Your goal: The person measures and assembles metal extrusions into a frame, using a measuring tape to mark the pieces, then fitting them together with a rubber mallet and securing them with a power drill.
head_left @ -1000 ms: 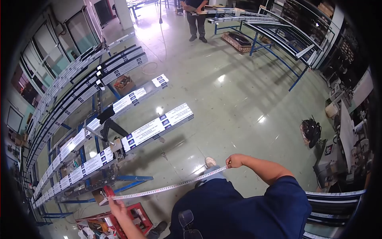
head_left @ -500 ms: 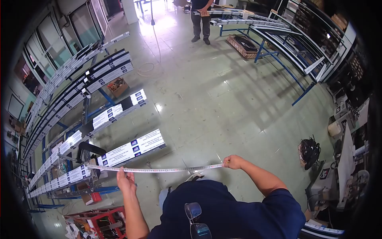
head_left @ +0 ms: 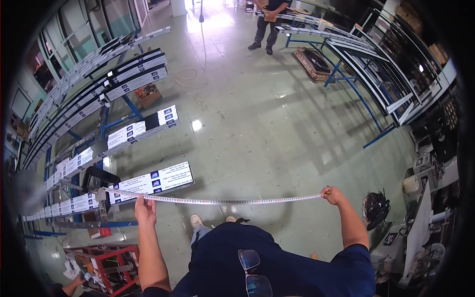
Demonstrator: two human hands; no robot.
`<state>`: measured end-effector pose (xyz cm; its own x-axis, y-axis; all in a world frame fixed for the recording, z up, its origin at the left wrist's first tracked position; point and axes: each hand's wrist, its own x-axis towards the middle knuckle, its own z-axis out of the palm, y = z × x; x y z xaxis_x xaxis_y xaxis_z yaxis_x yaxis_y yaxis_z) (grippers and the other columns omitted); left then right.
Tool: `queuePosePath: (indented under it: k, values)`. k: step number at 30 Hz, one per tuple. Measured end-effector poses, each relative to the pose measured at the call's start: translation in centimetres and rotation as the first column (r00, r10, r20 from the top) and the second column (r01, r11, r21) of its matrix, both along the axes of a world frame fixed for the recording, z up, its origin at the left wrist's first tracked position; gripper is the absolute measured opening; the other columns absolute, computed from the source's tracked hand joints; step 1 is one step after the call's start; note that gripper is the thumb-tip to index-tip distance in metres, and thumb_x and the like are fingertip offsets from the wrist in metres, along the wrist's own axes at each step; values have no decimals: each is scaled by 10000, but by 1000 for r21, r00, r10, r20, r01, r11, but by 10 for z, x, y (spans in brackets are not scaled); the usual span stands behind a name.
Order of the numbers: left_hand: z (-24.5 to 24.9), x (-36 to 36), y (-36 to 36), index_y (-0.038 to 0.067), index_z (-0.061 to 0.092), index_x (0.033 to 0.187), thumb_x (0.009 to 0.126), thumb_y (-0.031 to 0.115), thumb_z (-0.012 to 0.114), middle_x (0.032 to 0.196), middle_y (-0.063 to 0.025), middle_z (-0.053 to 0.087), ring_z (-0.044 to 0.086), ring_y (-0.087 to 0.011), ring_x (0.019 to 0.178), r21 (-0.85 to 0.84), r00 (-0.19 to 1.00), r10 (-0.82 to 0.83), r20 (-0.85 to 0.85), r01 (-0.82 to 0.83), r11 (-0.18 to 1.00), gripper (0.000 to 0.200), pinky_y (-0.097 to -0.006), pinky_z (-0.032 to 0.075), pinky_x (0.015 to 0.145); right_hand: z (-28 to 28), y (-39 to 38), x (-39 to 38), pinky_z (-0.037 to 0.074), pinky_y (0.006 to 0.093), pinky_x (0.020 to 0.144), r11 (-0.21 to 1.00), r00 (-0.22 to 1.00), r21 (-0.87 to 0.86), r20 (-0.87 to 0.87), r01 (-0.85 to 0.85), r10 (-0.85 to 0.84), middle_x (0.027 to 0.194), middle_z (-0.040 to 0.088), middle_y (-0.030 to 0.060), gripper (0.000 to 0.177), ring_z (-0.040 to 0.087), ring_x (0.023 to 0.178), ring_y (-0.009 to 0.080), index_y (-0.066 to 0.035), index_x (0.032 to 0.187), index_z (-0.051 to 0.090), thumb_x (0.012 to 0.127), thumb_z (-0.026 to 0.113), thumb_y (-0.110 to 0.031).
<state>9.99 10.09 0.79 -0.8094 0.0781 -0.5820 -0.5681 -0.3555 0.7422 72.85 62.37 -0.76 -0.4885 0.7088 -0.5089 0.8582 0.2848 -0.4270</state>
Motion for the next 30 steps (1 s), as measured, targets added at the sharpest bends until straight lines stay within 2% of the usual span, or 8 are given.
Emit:
queuePosePath:
  k: [6,12,15,17,20,23,25,30]
  values:
    - [-2,2,12,116,602,1088,1017,247,605,964,-7,665,673,-130,827,-22,1000,9,-3,-9,1000,150,-277,596,722,42,48,-77,511,331,709,994,996,85,-59,-68,73,780,694,63,97,614,714,168,-117,895,738,860,741,-207]
    - [-10,4,24,103,576,1104,1019,235,597,975,-28,673,681,-150,831,-13,1000,11,15,-11,1000,158,-302,601,741,72,53,-184,517,390,720,942,965,221,-13,-252,261,835,700,125,174,650,773,285,-124,931,718,875,721,-288]
    - [-16,6,33,76,551,1240,1026,197,556,1073,-102,648,685,-255,978,24,1000,-5,-1,5,1000,247,-384,604,851,75,53,-230,526,395,786,889,921,264,-11,-374,390,896,713,143,223,664,819,286,-62,982,710,890,717,-266]
    - [-12,8,35,52,553,1149,1011,135,515,1045,-105,611,668,-275,1019,29,997,-59,-45,61,998,165,-410,592,886,52,63,-252,536,412,820,870,897,280,-63,-406,438,938,711,177,229,685,889,310,-11,995,699,884,703,-212]
    - [-15,-1,30,81,560,1140,1029,215,524,1036,-96,646,691,-240,923,29,1000,-17,-12,17,999,177,-378,602,812,42,63,-280,485,347,701,818,853,349,-88,-457,514,732,617,93,147,567,711,197,6,900,638,881,689,-131]
    - [-8,-15,31,81,577,1126,1053,278,526,900,-55,695,689,-151,738,-101,1000,-17,1,17,995,216,-285,589,604,33,57,-306,489,367,707,855,868,246,-90,-456,489,760,621,141,185,603,714,236,-20,923,651,892,696,-197]
    - [-9,-20,28,78,586,1106,1050,278,534,900,-57,697,688,-150,735,-136,999,-30,11,31,990,214,-284,587,604,29,57,-311,464,349,677,862,866,261,-144,-433,479,713,557,104,195,532,673,189,-16,898,629,911,684,-202]
    - [-15,-41,22,46,612,1019,1034,279,568,870,-71,705,691,-148,702,-270,993,-115,0,111,956,238,-282,580,576,31,60,-318,471,352,693,863,888,288,-78,-415,453,729,574,109,191,555,696,200,-26,919,636,924,677,-213]
